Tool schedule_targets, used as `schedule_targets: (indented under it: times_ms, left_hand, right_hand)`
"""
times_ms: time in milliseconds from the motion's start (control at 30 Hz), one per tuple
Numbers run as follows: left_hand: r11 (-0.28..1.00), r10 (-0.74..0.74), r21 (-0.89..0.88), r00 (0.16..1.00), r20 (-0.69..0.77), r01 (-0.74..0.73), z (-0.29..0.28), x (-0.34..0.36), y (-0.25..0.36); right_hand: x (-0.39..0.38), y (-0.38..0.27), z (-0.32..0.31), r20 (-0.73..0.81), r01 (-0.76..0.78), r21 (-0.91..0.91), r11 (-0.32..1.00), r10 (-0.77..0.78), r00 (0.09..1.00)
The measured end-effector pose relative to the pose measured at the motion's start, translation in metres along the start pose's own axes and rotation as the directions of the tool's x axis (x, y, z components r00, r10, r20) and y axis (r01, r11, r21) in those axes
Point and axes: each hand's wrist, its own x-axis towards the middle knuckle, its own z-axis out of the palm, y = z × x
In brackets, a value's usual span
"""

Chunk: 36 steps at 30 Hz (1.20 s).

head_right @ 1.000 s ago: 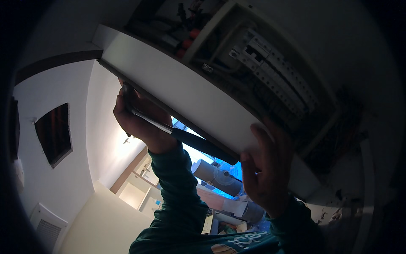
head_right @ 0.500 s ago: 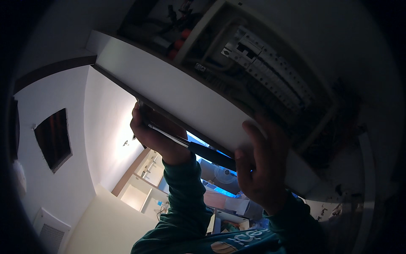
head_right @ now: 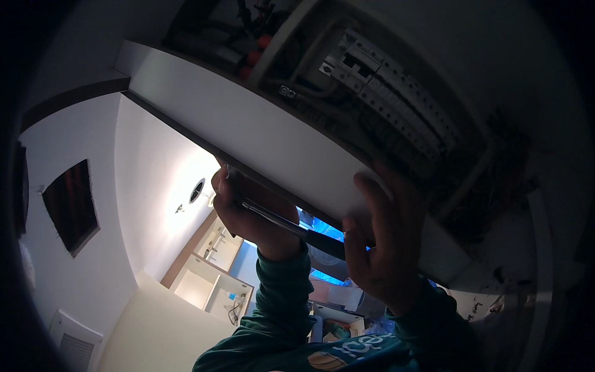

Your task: The person aligns a strip of edge banding along the edge of a wooden cabinet door and taps it into place with a hammer. They then use a utility knife to trim the excess banding flush with the door edge and smooth the seam with a small block.

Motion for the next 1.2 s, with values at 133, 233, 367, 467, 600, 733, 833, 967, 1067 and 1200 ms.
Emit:
schedule_targets:
  times_ms: [133,233,367,467,600,733,833,967,1067,1200]
  left_hand:
    - [0.997,0.051,-0.051,0.999,0.016,-0.050,0.002,-0.009,-0.011]
    - [0.998,0.041,-0.043,0.999,0.002,-0.040,-0.001,-0.018,-0.017]
    - [0.994,0.085,0.074,0.996,-0.015,-0.084,0.006,-0.035,-0.021]
    - [0.993,0.075,0.100,0.995,-0.058,-0.069,0.013,-0.044,-0.022]
    - [0.993,0.099,0.078,0.991,-0.091,-0.092,0.022,-0.043,-0.025]
    - [1.000,0.013,0.002,0.999,0.035,-0.013,-0.008,-0.028,-0.017]
    - [1.000,-0.001,-0.025,1.000,-0.007,0.001,0.000,-0.030,-0.019]
    - [0.995,0.065,0.085,0.990,-0.126,-0.054,0.017,-0.048,-0.027]
    - [0.992,0.053,0.120,0.990,-0.132,-0.037,0.015,-0.064,-0.030]
    - [0.993,0.003,0.121,0.999,-0.050,0.003,0.010,-0.080,-0.031]
  right_hand:
    - [-0.001,0.000,0.001,-0.011,-0.003,-0.017,1.000,0.003,1.000]
    - [-0.002,0.000,0.002,-0.021,-0.020,-0.019,1.000,0.020,1.000]
    - [-0.001,-0.001,0.002,-0.028,-0.014,-0.015,1.000,0.013,1.000]
    - [0.001,-0.003,0.000,-0.023,-0.014,-0.022,1.000,0.013,1.000]
    - [0.001,-0.002,-0.002,-0.017,-0.018,-0.014,1.000,0.017,1.000]
    - [0.002,-0.003,-0.003,0.005,-0.018,-0.019,1.000,0.019,1.000]
    - [0.001,-0.003,-0.004,-0.003,-0.030,-0.015,0.999,0.030,1.000]
    - [0.000,0.000,-0.001,-0.022,0.001,-0.017,1.000,-0.002,1.000]
    - [0.001,0.000,-0.002,-0.034,0.008,0.017,1.000,-0.007,0.999]
    - [0.004,0.000,-0.004,-0.048,0.004,0.052,0.999,-0.002,0.999]
